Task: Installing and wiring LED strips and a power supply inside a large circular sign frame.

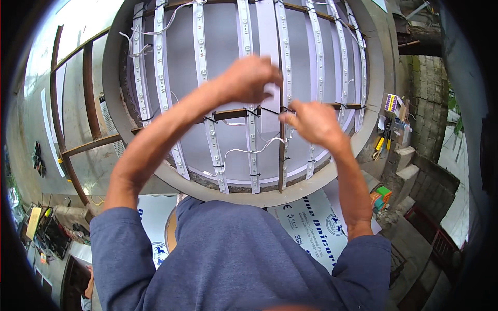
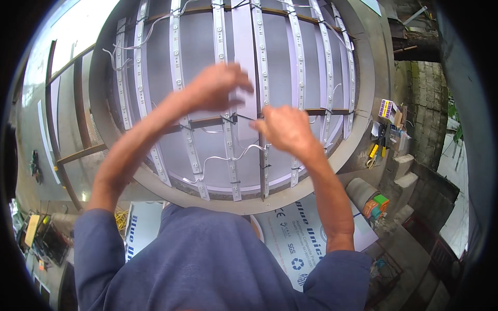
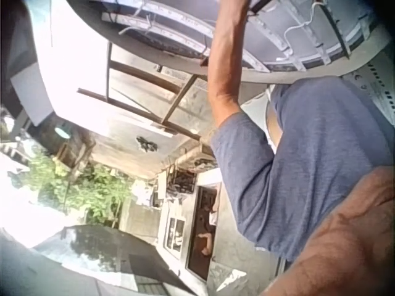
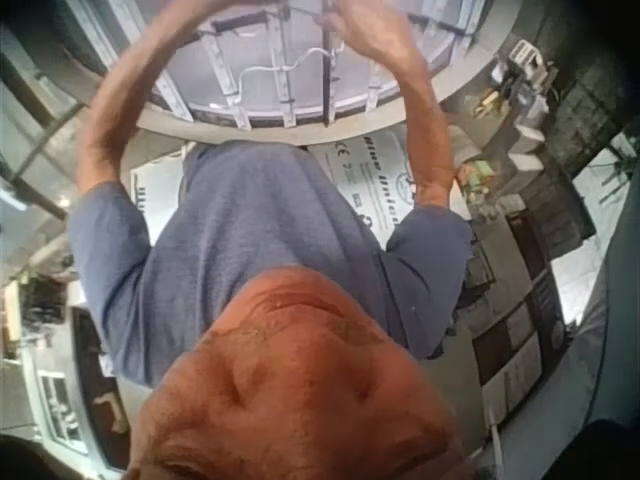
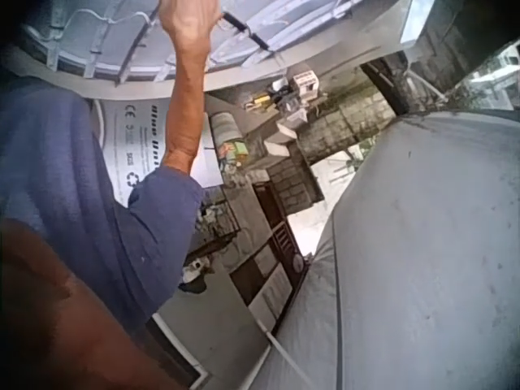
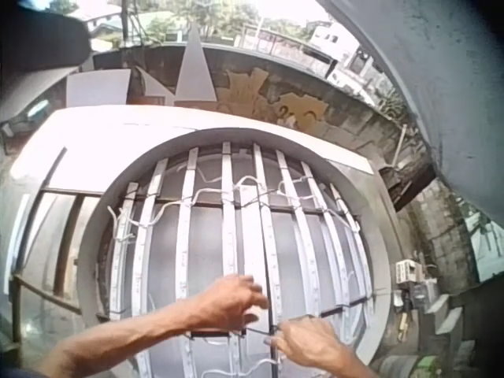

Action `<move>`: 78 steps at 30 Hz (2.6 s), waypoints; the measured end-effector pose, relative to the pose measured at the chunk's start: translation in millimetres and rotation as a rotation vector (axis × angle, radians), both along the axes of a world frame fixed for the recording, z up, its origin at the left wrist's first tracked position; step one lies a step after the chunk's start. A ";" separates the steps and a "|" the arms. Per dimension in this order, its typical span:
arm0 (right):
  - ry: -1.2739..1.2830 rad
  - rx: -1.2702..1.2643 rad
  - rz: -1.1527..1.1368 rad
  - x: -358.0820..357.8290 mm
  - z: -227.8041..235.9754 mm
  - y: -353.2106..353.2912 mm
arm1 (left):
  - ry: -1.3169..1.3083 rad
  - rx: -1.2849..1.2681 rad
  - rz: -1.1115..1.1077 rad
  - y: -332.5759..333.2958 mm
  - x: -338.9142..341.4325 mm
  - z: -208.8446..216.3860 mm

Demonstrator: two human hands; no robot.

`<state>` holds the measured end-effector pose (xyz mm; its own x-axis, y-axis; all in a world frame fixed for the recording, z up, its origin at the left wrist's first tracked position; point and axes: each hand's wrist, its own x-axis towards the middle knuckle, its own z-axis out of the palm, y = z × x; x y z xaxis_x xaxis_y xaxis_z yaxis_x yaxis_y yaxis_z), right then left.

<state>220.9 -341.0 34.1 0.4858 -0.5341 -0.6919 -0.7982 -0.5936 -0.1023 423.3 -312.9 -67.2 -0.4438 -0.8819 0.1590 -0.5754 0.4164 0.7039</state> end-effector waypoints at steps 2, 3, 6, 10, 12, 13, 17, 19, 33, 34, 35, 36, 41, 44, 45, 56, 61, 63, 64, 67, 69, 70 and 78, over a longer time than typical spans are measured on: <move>-0.017 0.006 -0.053 -31.1 -19.9 23.4 | -0.094 0.064 -0.078 33.3 -30.5 0.7; -0.032 -0.010 -0.050 -41.7 -26.1 34.2 | -0.163 0.044 -0.072 44.3 -42.1 -4.3; -0.067 -0.149 -0.218 -46.6 -30.6 46.7 | -0.221 0.039 0.010 62.2 -66.5 -20.8; -0.325 -0.413 -0.308 -66.4 -49.2 56.9 | -0.131 -0.257 0.266 70.3 -77.7 -31.3; -0.352 -0.395 -0.345 -71.4 -55.8 60.9 | -0.117 -0.241 0.283 74.8 -79.8 -45.8; -0.358 -0.398 -0.349 -71.8 -58.8 62.3 | -0.097 -0.217 0.303 77.7 -80.1 -53.1; -0.390 -0.395 -0.319 -75.7 -63.2 64.8 | -0.166 -0.116 0.256 69.7 -76.5 -42.2; -0.351 -0.394 -0.345 -73.2 -61.3 66.9 | -0.298 -0.230 0.431 61.5 -71.5 -36.9; -0.636 -0.564 -0.091 -49.3 -75.6 84.2 | -0.427 -0.080 0.442 59.1 -69.7 -34.6; -0.634 -0.563 -0.090 -51.1 -72.2 86.9 | -0.425 -0.078 0.443 60.3 -71.3 -31.7; -0.642 -0.585 -0.106 -52.7 -67.7 88.2 | -0.411 -0.069 0.437 60.2 -71.6 -30.2; -0.650 -0.606 -0.121 -54.8 -64.7 90.1 | -0.397 -0.060 0.431 61.3 -71.7 -28.9; -0.660 -0.706 -0.166 -76.6 -59.1 101.8 | -0.149 -0.177 0.473 88.8 -66.9 -23.8; -0.604 -0.763 -0.173 -89.3 -54.7 99.5 | -0.021 -0.141 0.446 101.1 -72.5 -21.7; -0.598 -0.761 -0.180 -91.4 -54.5 97.6 | 0.013 -0.175 0.453 102.9 -75.0 -21.6; -0.731 -0.313 -0.756 -101.5 -71.9 90.9 | -0.158 -0.216 0.357 81.4 -99.6 -34.0; -1.070 0.050 -1.047 -94.2 -96.3 89.7 | -0.051 -0.308 0.376 77.5 -98.5 -47.6; -1.109 0.128 -1.096 -83.0 -88.2 91.4 | -0.028 -0.316 0.398 78.7 -98.4 -45.9; -1.133 0.128 -1.098 -81.3 -91.7 89.9 | -0.028 -0.319 0.393 75.8 -99.9 -46.9; -1.180 0.225 -1.141 -80.0 -79.8 87.9 | -0.066 -0.320 0.375 72.0 -104.9 -46.6; -1.218 0.236 -1.135 -81.0 -87.9 84.3 | -0.090 -0.300 0.370 69.7 -109.1 -43.8; -1.245 0.260 -1.120 -81.4 -92.9 83.3 | -0.100 -0.288 0.378 69.5 -111.3 -43.4; -1.267 0.206 -0.897 -162.6 -44.9 69.3 | -0.153 -0.270 0.469 79.5 -128.4 -33.4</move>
